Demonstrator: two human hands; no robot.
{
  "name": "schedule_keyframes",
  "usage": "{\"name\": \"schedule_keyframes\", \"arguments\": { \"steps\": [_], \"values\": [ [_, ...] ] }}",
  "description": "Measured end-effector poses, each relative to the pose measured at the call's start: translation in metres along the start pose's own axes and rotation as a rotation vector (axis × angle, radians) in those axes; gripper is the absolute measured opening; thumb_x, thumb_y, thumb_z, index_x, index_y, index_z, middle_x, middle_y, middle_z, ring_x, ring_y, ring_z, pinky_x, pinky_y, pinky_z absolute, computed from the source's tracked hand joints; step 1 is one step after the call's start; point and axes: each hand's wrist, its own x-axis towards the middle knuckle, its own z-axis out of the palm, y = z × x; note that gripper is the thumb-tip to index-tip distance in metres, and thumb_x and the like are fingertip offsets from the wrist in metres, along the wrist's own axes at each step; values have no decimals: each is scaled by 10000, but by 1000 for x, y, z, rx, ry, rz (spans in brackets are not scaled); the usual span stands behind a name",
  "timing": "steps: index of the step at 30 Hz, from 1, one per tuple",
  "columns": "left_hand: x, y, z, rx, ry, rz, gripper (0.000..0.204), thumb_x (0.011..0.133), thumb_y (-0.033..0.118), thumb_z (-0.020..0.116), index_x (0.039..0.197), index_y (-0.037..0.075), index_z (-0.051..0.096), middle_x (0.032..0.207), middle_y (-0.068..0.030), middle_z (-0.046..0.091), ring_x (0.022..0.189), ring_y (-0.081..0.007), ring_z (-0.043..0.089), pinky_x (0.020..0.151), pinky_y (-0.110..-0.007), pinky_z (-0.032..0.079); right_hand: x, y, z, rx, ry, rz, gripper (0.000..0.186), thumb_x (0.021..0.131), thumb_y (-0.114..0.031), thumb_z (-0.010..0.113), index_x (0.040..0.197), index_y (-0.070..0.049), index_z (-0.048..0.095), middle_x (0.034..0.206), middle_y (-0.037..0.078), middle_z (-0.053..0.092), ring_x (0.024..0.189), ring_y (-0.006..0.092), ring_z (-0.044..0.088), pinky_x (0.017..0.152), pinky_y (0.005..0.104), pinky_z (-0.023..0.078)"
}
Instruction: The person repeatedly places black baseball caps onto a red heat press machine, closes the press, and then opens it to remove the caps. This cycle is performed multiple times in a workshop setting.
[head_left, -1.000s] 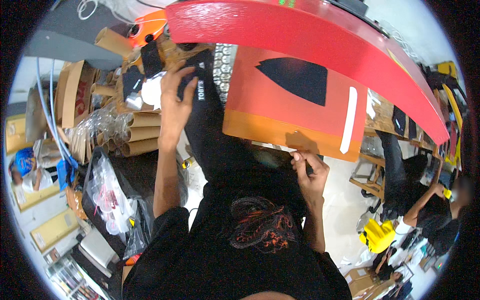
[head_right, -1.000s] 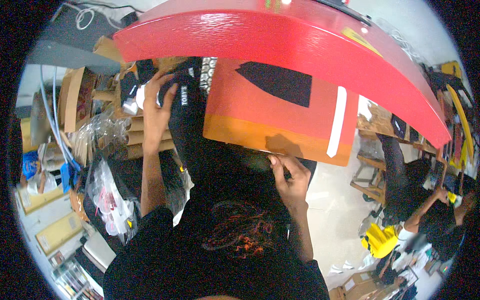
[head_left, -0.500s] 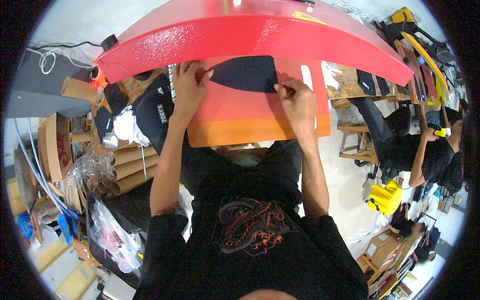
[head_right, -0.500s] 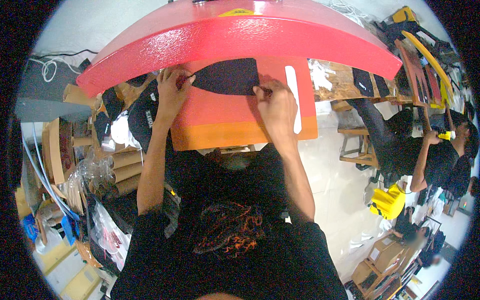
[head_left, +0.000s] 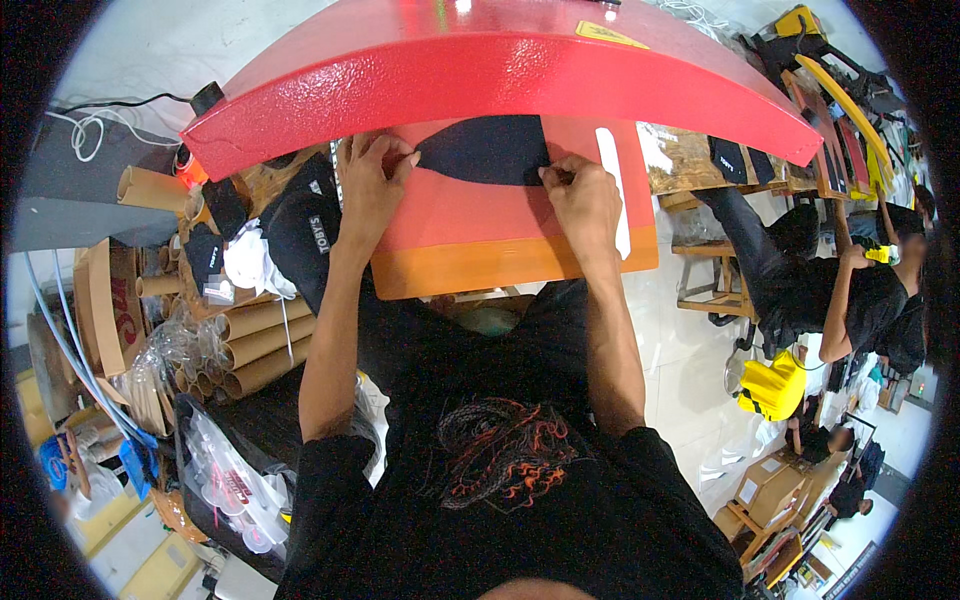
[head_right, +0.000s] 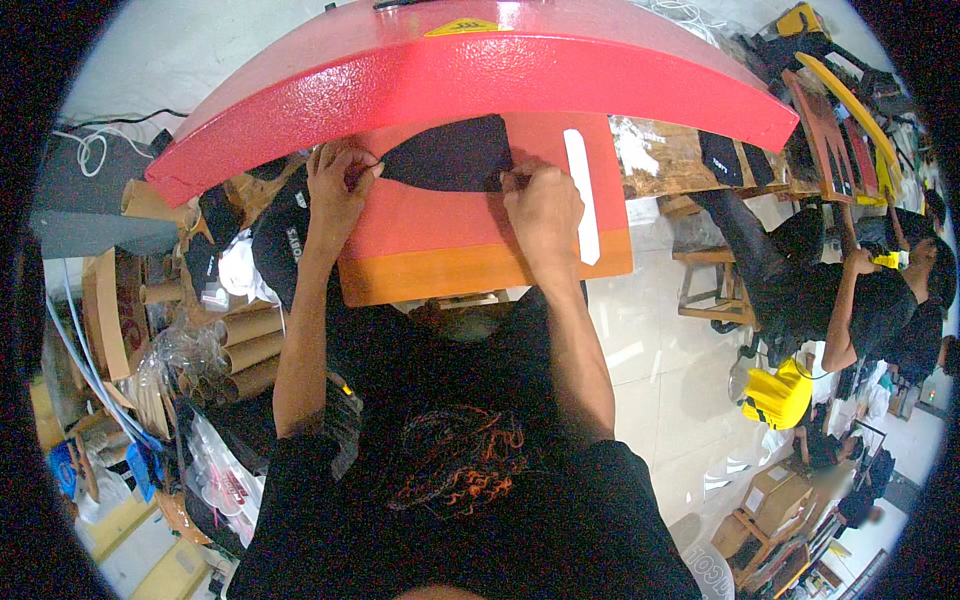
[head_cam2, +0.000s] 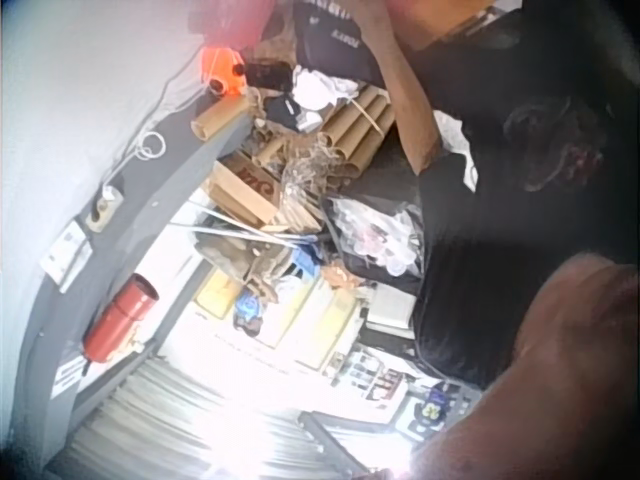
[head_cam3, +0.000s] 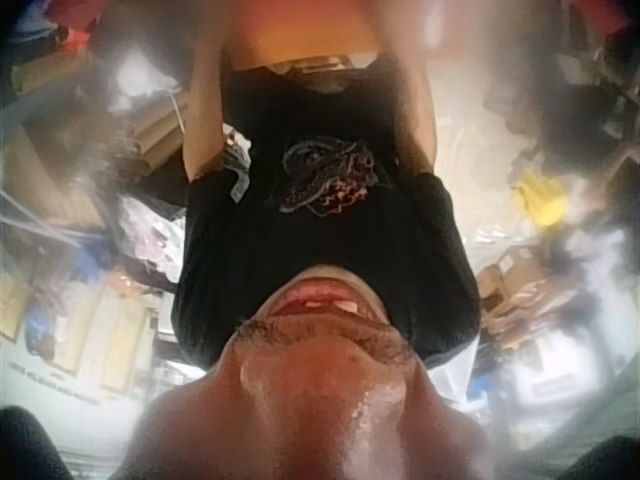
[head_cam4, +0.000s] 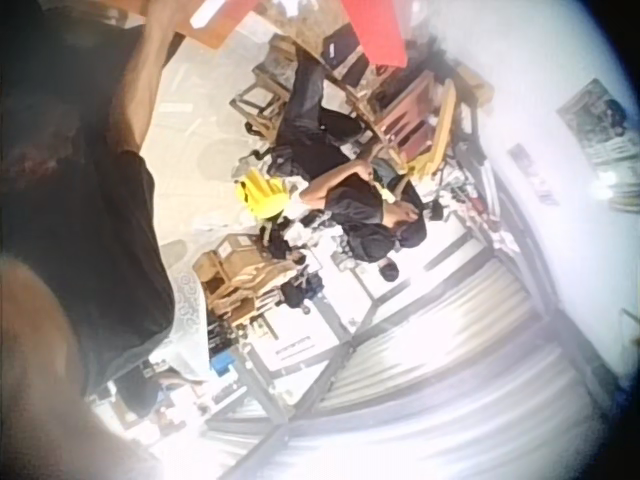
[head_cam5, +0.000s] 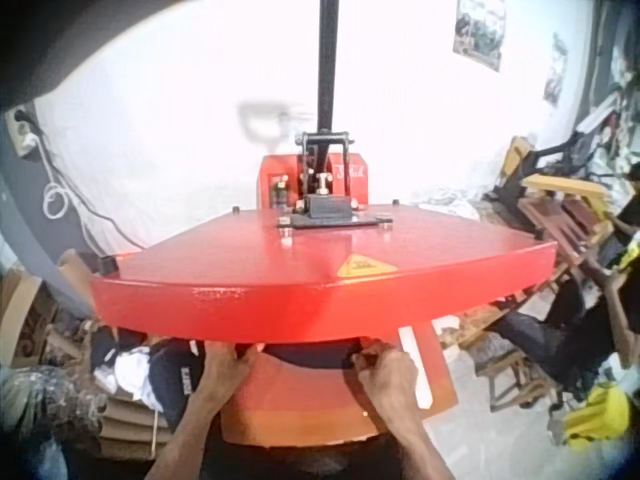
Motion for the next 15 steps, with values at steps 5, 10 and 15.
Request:
{"name": "schedule_keyframes", "arguments": {
  "steps": [5,10,15],
  "values": [
    [-1,6,0,36,31,-8,313,863,301,796,1104,110,733,1301,-168,624,1295,-427,494,1127,-552,369,5,6,-4,9,-19,-13,205,864,-224,783,944,-36,792,853,237,735,829,426,719,749,501,552],
    [-4,6,0,65,-34,15,315,883,307,778,1146,139,735,1385,-178,583,1364,-441,451,1158,-555,348,7,9,-1,53,6,-21,202,873,-206,773,970,-29,782,873,237,735,860,430,715,770,500,549],
    [-9,6,-2,111,-31,21,298,886,288,774,1140,136,738,1433,-180,566,1380,-436,444,1168,-548,338,3,13,4,113,60,-106,196,881,-157,752,1000,-1,759,972,243,735,930,424,710,812,489,544]
  ]
}}
